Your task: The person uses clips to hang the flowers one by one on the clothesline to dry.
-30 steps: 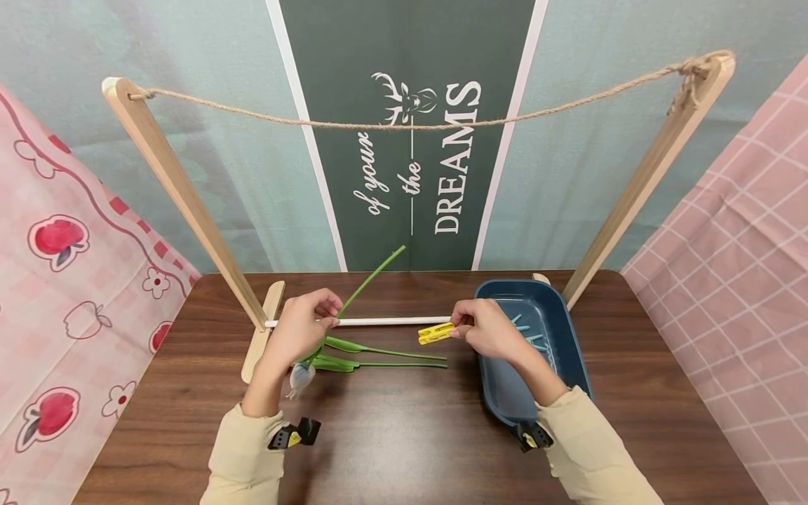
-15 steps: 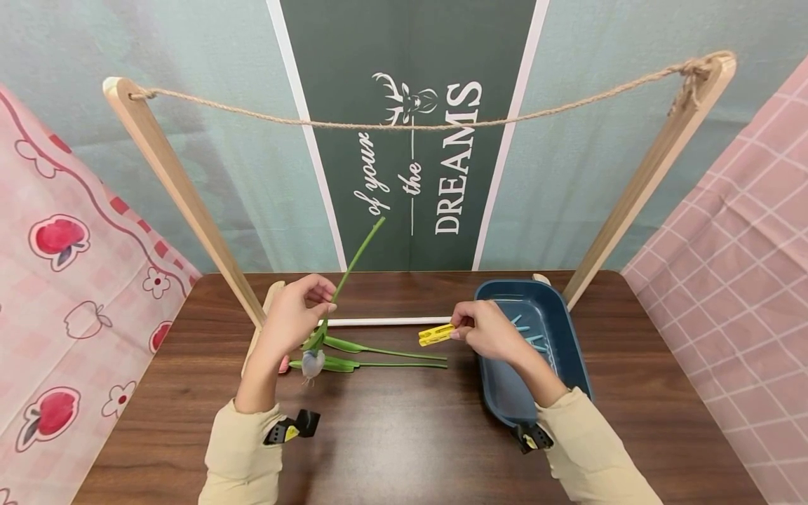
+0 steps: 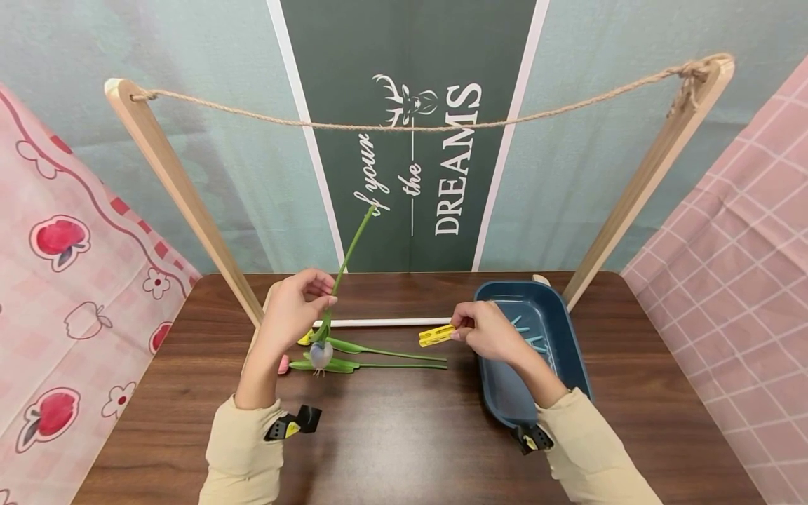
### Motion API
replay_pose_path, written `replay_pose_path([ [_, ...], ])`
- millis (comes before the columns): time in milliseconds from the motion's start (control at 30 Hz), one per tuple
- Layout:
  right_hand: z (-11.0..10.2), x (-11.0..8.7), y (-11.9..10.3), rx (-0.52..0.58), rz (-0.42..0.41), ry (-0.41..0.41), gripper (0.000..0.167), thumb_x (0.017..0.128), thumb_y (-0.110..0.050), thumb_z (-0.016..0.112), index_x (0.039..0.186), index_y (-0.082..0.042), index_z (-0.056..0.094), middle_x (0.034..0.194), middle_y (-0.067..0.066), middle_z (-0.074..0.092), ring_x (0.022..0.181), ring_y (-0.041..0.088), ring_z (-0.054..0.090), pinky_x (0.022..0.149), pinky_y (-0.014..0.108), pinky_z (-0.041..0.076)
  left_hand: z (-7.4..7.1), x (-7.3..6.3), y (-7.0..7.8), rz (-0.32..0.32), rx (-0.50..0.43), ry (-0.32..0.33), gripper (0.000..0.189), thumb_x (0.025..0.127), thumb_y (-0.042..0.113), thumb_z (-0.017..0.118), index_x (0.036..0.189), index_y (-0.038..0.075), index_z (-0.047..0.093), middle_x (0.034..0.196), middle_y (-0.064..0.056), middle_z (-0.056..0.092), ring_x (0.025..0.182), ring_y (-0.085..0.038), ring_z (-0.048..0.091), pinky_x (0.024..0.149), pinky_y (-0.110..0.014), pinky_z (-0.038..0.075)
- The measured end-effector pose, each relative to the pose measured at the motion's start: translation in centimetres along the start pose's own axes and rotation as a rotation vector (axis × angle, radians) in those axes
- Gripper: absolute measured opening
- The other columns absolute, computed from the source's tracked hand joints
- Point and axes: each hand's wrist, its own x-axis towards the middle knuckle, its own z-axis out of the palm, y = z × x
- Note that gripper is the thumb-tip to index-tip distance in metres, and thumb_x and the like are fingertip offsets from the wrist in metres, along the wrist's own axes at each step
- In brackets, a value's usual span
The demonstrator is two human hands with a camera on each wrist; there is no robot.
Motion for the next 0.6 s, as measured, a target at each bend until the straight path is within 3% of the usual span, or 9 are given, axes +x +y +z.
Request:
replay_pose_path([
  [600, -0.02, 0.18, 0.18, -0.023, -0.015, 0.001, 0.015, 0.075, 0.011, 0.064, 0.073, -0.004, 0.061, 0.064, -0.002, 0.056, 0.055, 0.009, 0.049, 0.049, 0.024, 0.043, 0.03, 0.96, -0.39, 0.019, -0.016, 0.051, 0.012, 0.075, -0.007, 0.068, 0.084, 0.0, 0.063, 0.077, -0.009, 0.063, 0.072, -0.019, 0.061, 0.067, -0.03, 0.05],
])
